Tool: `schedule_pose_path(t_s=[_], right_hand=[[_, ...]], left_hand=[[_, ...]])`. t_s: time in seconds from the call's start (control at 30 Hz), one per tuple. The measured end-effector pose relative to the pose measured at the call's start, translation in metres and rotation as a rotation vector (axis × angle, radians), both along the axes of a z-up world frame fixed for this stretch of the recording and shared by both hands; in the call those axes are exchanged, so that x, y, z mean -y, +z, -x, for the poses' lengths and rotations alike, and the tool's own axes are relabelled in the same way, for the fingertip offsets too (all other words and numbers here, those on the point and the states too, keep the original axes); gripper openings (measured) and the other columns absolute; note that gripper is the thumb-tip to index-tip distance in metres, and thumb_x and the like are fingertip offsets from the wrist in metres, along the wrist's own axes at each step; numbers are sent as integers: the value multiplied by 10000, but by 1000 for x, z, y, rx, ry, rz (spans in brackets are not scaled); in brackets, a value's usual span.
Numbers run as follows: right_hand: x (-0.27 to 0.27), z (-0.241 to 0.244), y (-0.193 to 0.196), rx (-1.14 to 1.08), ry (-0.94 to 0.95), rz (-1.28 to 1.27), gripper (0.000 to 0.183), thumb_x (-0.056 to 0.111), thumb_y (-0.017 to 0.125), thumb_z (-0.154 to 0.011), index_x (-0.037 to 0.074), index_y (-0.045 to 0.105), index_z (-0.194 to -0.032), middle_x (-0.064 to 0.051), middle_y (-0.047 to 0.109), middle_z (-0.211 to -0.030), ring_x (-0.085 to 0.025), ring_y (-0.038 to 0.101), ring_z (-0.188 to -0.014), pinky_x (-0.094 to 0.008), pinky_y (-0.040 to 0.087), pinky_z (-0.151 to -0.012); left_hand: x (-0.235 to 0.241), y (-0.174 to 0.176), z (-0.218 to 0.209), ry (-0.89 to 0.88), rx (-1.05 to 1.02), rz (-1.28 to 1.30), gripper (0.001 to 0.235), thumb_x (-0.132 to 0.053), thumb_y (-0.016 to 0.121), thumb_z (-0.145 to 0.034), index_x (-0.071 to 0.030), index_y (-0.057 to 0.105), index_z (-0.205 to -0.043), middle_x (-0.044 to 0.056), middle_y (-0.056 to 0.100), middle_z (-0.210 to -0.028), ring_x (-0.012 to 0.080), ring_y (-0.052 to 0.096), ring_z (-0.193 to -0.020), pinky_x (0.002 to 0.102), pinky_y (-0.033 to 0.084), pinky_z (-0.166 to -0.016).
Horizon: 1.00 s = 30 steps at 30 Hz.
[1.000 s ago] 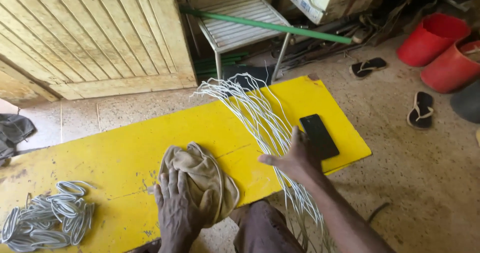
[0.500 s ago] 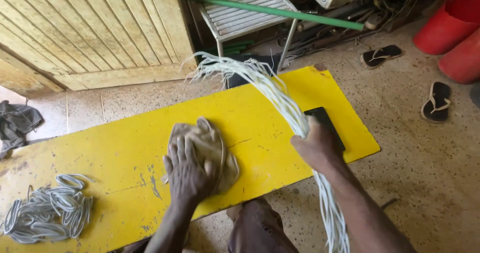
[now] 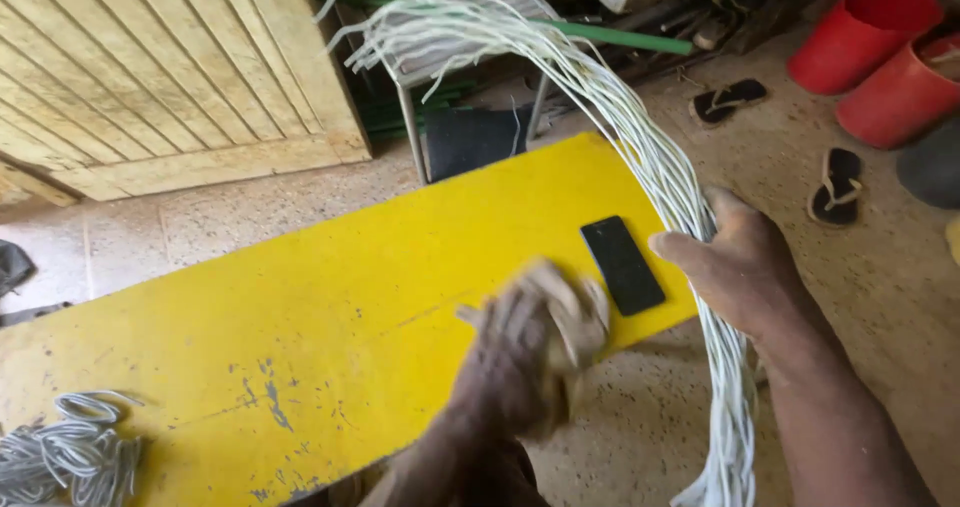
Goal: Wiping a yellow work table with a cloth and then organizing a bundle of white cords by separating and straightening them.
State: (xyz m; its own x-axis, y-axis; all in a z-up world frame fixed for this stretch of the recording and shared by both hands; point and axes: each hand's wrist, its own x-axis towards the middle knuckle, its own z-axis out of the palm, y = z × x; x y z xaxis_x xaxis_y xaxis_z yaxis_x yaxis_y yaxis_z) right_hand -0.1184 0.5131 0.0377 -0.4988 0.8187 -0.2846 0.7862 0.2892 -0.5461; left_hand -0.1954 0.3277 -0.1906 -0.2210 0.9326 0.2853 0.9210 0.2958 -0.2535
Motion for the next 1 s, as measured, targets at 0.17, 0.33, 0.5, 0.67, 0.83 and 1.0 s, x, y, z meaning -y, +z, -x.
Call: schedule_pose_path(t_s=[0.17,0.33,0.5,0.67,0.83,1.0], right_hand=[[15,-4,22,18,-46,59,550,284,640,-897,161,661,-1433,-117,744,-1331,-346,705,-1194,-536,540,-970],[20,-21,26,-54,-40,50,587,273,649,-869,147,644,-1442,-98,726,-1379,-308,689,-1241,-494,530,-1016],[17,-27,14,-14,-57,68,735,324,673,-865,124,464,-1540,-144,514,-1522,-341,526,-1385,-504,438,-1117],[16,-28,-7,30,-55,107,974,372,700,-820,129,315,-1681,-159,392,-1698,-349,427,-1545,-523,394,-1224],[39,-11,19,44,-21,83,607,292,672,-859,186,662,-1456,-128,755,-1282,-338,695,-1158,-503,534,-984],[1,-38,11,-62,-51,-10,426,287,718,-827,153,767,-1229,-76,783,-1000,-262,701,-930,-422,506,-835]], left_hand=[[42,112,-81,151,1115,-483,425,-188,416,-997,93,696,-844,285,760,-860,374,754,-764,461,666,-757],[61,115,60,531,850,-428,516,82,503,-838,-271,805,-1062,68,802,-1154,292,762,-954,479,643,-815],[103,69,117,817,763,-289,309,-191,490,-989,-123,601,-1270,118,514,-1390,315,458,-1237,505,338,-1045],[36,167,34,200,1345,-897,205,-208,432,-1069,-174,627,-1016,-2,766,-999,132,718,-874,316,595,-786],[7,121,-39,-141,1516,803,433,23,431,-940,-170,691,-1229,37,718,-1313,246,674,-1236,434,535,-946],[24,70,12,-680,1504,-151,550,-470,413,-913,-121,741,-1182,93,755,-1150,276,737,-1058,397,606,-962]])
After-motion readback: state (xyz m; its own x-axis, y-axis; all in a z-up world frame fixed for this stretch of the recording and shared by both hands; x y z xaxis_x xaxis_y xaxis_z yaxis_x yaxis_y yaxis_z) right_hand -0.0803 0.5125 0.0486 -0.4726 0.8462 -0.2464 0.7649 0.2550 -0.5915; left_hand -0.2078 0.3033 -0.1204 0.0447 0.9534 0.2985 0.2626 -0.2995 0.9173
